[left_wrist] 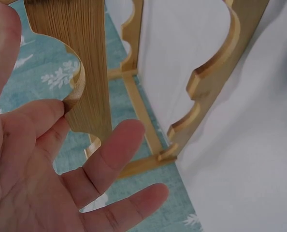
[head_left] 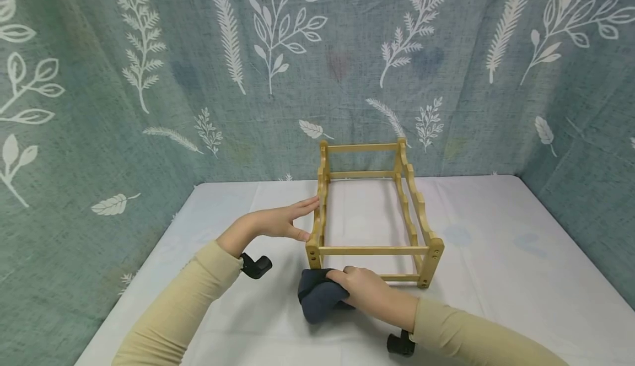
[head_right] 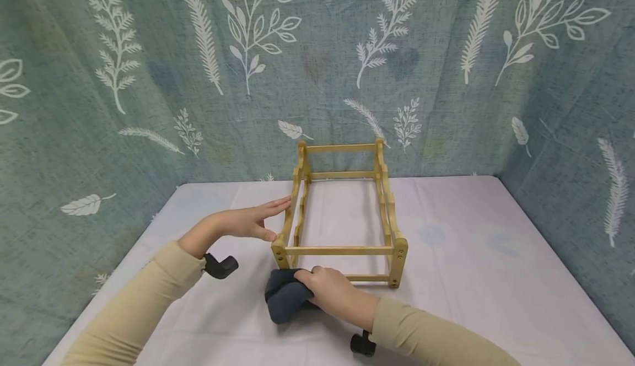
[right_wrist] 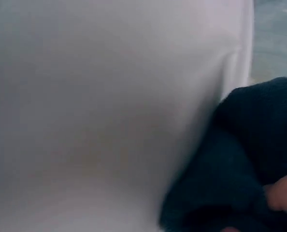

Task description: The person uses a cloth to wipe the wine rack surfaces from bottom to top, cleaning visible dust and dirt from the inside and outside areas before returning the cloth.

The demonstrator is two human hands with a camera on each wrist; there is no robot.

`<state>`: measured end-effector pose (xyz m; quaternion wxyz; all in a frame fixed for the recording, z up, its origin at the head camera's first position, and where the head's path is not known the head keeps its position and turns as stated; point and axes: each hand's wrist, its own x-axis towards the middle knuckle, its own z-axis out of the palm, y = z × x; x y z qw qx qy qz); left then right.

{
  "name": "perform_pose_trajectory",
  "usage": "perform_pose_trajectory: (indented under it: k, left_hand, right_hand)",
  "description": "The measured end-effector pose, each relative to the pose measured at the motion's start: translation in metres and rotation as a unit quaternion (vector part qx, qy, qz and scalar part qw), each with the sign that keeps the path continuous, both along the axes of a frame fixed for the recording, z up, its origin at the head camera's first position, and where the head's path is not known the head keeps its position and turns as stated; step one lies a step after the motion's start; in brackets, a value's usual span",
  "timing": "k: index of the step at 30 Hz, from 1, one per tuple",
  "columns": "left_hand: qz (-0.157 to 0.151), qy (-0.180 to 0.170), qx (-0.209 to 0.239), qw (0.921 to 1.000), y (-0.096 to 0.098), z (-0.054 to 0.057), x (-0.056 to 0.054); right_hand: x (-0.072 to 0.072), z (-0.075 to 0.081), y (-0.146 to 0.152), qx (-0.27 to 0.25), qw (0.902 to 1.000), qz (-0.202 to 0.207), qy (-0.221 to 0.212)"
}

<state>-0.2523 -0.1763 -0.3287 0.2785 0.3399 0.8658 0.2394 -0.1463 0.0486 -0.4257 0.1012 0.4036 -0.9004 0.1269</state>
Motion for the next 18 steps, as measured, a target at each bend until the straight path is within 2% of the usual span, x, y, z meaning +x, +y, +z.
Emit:
perform_pose_trajectory:
  k: [4,11,14,18]
  left_hand:
    - [0.001,-0.004,0.002,1.0000,0.001,0.000,0.000]
    - [0.007,-0.006,-0.005,0.9999,0.001,0.001,0.000]
    - [0.009,-0.006,-0.008,0.9999,0.001,0.002,0.001]
    - [0.003,-0.004,-0.012,0.9999,0.002,0.001,0.000]
  right_hand:
    - [0.001,0.006,0.004,-0.037,0.9991,0.011,0.019]
    - [0.005,0.045,0.011,-0.144,0.9872,0.031,0.061]
    - [0.007,0.053,0.012,-0.154,0.9854,0.033,0.067]
    - [0.007,0.046,0.010,-0.134,0.9886,0.030,0.062]
